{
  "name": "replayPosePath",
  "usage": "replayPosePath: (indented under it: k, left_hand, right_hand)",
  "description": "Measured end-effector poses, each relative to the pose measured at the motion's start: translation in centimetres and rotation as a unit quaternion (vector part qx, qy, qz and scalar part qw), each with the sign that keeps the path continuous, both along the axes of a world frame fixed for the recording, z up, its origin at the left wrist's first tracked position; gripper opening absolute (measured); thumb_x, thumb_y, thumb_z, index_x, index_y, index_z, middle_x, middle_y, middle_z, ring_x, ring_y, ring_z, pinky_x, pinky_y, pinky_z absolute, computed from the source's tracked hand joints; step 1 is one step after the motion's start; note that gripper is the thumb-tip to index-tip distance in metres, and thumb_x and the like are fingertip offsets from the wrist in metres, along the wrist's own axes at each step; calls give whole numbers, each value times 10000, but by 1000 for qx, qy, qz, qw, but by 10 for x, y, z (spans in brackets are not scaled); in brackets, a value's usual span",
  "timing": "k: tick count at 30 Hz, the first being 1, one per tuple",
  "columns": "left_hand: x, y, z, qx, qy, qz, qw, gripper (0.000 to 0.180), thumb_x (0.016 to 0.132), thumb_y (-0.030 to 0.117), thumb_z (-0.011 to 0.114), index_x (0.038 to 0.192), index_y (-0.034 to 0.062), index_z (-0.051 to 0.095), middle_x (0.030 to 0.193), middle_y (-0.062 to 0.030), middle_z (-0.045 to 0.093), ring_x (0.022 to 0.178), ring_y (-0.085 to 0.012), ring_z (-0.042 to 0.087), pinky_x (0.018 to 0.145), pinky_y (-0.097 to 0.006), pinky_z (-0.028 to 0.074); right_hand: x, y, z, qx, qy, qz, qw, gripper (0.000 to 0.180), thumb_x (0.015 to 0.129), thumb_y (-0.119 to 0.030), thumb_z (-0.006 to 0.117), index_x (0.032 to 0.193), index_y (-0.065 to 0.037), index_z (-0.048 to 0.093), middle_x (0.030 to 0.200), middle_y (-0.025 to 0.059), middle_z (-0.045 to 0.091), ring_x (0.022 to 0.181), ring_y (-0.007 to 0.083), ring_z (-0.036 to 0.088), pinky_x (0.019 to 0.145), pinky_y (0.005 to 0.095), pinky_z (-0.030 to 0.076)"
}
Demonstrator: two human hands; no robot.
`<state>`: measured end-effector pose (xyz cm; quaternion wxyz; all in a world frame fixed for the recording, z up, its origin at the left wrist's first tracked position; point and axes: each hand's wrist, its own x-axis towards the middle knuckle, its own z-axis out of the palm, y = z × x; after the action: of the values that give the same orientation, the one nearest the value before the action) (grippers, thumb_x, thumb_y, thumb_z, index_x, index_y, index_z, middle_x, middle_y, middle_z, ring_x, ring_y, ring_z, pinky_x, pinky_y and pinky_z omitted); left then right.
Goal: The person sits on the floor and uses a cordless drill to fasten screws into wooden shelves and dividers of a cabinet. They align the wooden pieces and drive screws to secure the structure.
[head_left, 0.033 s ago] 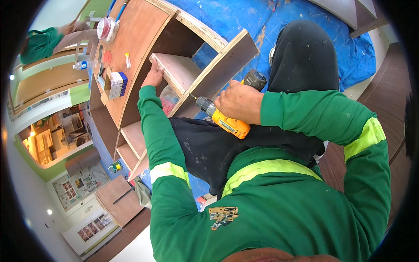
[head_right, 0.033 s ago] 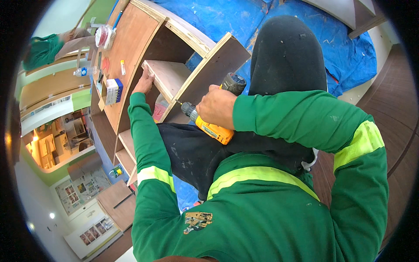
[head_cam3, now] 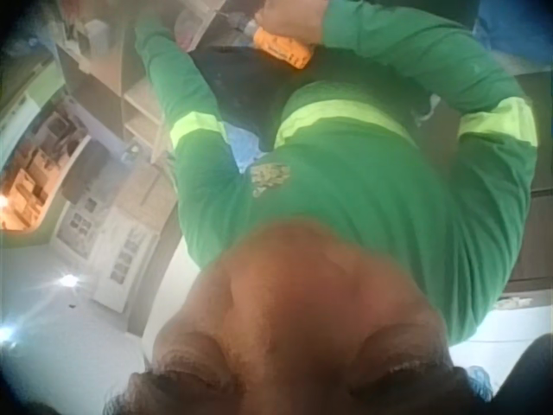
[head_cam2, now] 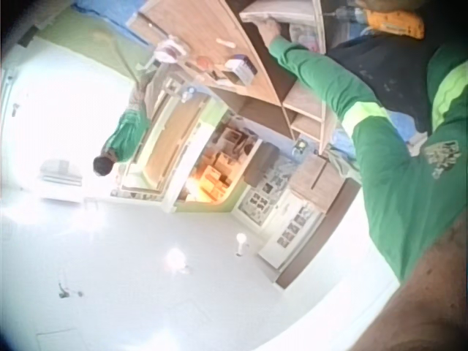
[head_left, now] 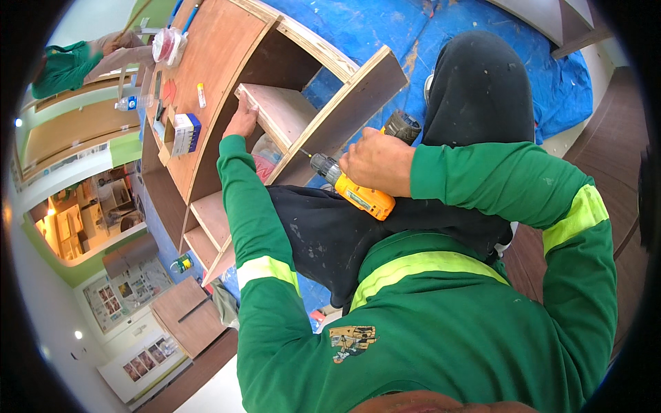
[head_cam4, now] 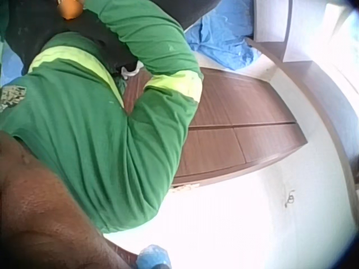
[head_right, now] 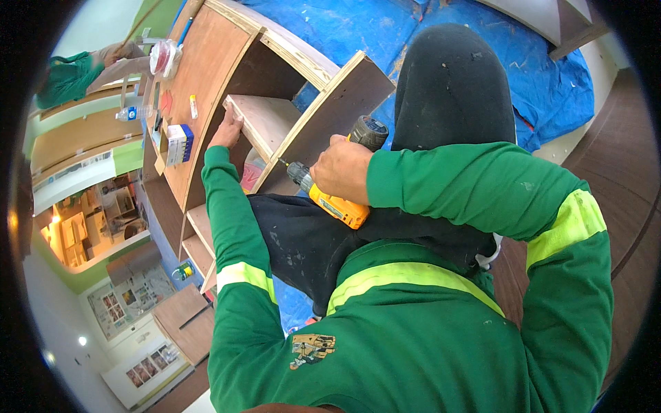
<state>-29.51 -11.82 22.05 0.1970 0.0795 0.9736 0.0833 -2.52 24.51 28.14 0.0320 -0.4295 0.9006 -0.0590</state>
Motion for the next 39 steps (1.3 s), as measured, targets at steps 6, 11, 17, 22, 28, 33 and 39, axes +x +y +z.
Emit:
replayPosePath:
  k: [6,11,17,22,28,33,39]
  left_hand:
    - [-7,5,-6,0,10,-7,1000,754,1084,416,499,1708,167,158,1562,-334,480,1452,-476,485,1218,-465,375]
    - [-7,-8,-10,-1,8,5,1000,760,1079,423,503,1708,161,165,1556,-333,487,1450,-476,486,1217,-469,376]
    - [-3,6,-1,-5,11,2,1000,766,1076,428,506,1708,155,170,1552,-327,496,1451,-467,489,1219,-467,375]
    - [-3,15,3,-13,1,11,1000,774,1077,426,517,1710,155,165,1555,-323,498,1456,-451,495,1219,-453,375]
    - [-3,9,2,-1,0,8,1000,775,1081,416,519,1712,152,155,1562,-319,492,1464,-444,490,1225,-439,369]
    - [-6,5,-2,6,7,-5,1000,775,1083,405,515,1712,139,149,1569,-322,481,1471,-443,482,1230,-436,362]
    - [-5,8,1,-6,-5,5,1000,773,1083,422,501,1712,146,147,1570,-326,476,1468,-457,478,1230,-449,364]
  right_hand:
    - [3,-5,-6,65,-71,25,995,213,899,-199,728,1057,-58,701,903,22,743,880,213,744,754,369,482]
    - [0,-10,-2,150,-147,63,976,224,920,-217,730,1096,-83,766,987,23,750,951,224,746,761,418,488]
    - [-5,-11,4,199,-213,53,955,230,932,-239,733,1114,-115,800,1043,17,747,1000,220,741,754,433,485]
    - [-6,-9,1,206,-219,44,953,224,942,-241,721,1106,-113,803,1044,12,751,998,225,741,748,444,480]
    - [-4,-9,3,203,-222,37,953,236,947,-251,714,1116,-114,806,1052,18,753,1004,235,742,769,464,493]
    - [-5,-9,1,200,-228,28,952,250,948,-258,715,1126,-107,804,1059,27,751,1011,244,742,794,489,505]
    - [-7,-9,5,210,-238,41,948,268,954,-263,713,1152,-102,796,1102,38,744,1042,247,736,804,491,500]
